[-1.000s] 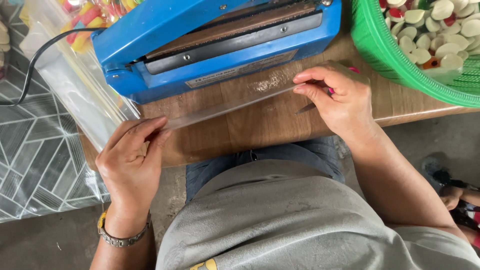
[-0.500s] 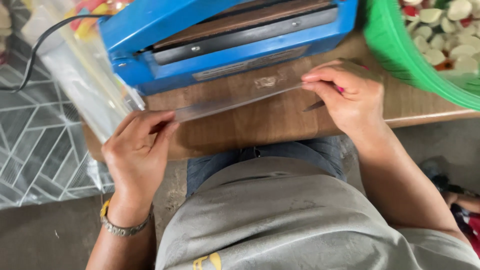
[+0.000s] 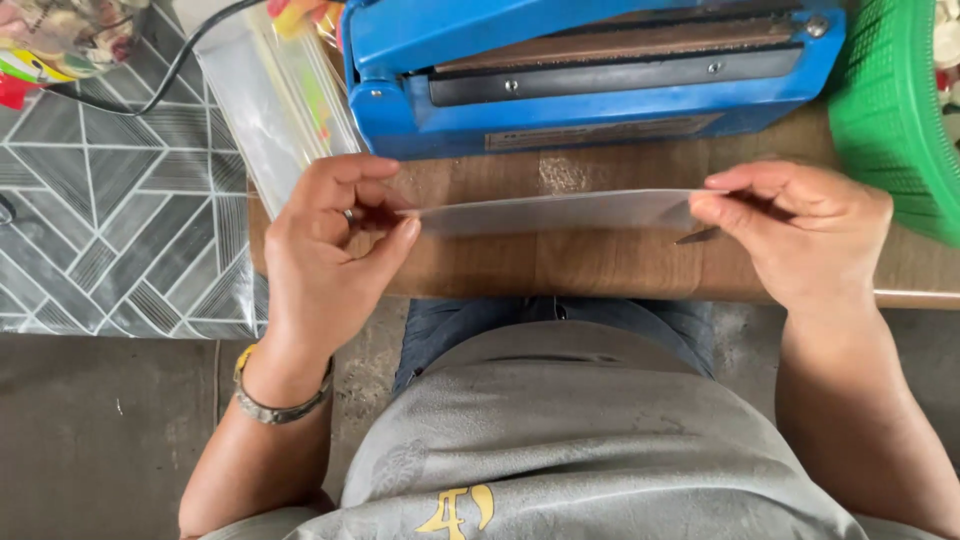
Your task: Packaging small candies into plastic bags and sealing them with a heat sealer
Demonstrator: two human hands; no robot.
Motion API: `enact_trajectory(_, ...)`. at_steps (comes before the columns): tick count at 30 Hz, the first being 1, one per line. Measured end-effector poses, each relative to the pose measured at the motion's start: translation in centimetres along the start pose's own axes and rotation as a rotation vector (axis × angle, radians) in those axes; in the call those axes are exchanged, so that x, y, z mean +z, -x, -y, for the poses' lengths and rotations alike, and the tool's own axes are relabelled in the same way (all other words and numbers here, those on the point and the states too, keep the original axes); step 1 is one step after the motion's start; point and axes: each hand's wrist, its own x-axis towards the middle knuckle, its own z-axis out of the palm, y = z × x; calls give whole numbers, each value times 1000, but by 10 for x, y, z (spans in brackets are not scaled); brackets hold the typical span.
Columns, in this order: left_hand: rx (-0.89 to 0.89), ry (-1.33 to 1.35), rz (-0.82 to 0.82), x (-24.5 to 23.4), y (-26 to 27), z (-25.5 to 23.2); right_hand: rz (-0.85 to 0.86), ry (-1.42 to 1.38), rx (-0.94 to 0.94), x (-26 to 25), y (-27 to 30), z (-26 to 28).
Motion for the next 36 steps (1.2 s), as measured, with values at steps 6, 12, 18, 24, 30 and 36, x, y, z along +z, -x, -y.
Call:
enact_trajectory(6,37,428,38,-8,5,-10,13,-489,270,6,3,8)
enact_trajectory(12,80,597,157,47,-2,-21,-44,-867,359,44,10,14)
enact_trajectory(18,-77,514,-29,75,-19,-16,-23,-706,290,47,23,25)
enact_trajectory(24,-148,582,250,69,-18,-30,78,-106,-243,12,17,33)
enact_trajectory(30,-241,702,565,77,-12,-31,36,257,-925,22,0,56)
enact_trajectory(36,-99,321,545,79,-12,-35,147,92,-694,22,6,65)
